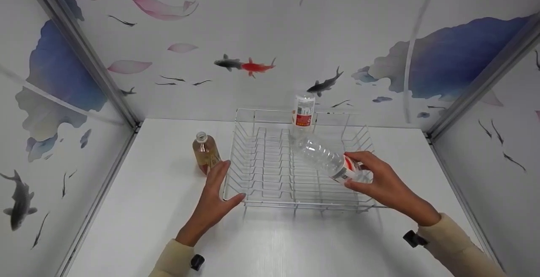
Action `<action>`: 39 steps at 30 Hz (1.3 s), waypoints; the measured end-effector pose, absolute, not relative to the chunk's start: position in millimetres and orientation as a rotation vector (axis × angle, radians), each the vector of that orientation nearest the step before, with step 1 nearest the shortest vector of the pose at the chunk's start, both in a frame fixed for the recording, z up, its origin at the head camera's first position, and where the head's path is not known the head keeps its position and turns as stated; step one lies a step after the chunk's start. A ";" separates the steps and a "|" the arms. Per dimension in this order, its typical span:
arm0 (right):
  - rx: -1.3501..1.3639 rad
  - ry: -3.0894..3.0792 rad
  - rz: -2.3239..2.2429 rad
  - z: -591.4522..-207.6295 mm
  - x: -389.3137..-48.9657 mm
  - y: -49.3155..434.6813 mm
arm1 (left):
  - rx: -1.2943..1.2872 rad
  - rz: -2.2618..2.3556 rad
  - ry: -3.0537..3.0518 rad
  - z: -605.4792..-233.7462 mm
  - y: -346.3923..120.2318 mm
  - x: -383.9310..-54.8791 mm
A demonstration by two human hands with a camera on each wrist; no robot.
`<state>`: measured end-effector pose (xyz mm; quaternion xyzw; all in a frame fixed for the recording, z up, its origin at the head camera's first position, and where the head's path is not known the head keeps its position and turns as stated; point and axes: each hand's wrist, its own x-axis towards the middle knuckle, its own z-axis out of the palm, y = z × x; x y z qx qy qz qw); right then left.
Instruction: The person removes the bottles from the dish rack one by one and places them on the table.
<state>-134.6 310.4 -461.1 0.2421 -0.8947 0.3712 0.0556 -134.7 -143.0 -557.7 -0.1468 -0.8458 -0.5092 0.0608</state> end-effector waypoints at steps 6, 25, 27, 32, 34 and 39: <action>0.755 -2.712 1.139 -462.3 -133.3 307.6 | -0.505 -1.532 -2.553 -552.6 -141.4 -132.5; 0.758 -2.748 1.149 -462.0 -129.6 301.6 | -0.604 -1.560 -2.547 -544.1 -140.4 -130.7; 0.759 -2.754 1.163 -461.5 -129.5 300.5 | -0.615 -1.563 -2.544 -542.0 -139.9 -130.8; 0.765 -2.773 1.174 -460.9 -129.5 298.2 | -0.611 -1.575 -2.552 -537.5 -138.0 -130.6; 0.769 -2.779 1.173 -461.4 -129.7 297.5 | -0.605 -1.582 -2.561 -535.6 -137.1 -130.3; 0.790 -2.774 1.177 -464.0 -129.8 296.1 | -0.632 -1.594 -2.571 -530.8 -135.0 -130.2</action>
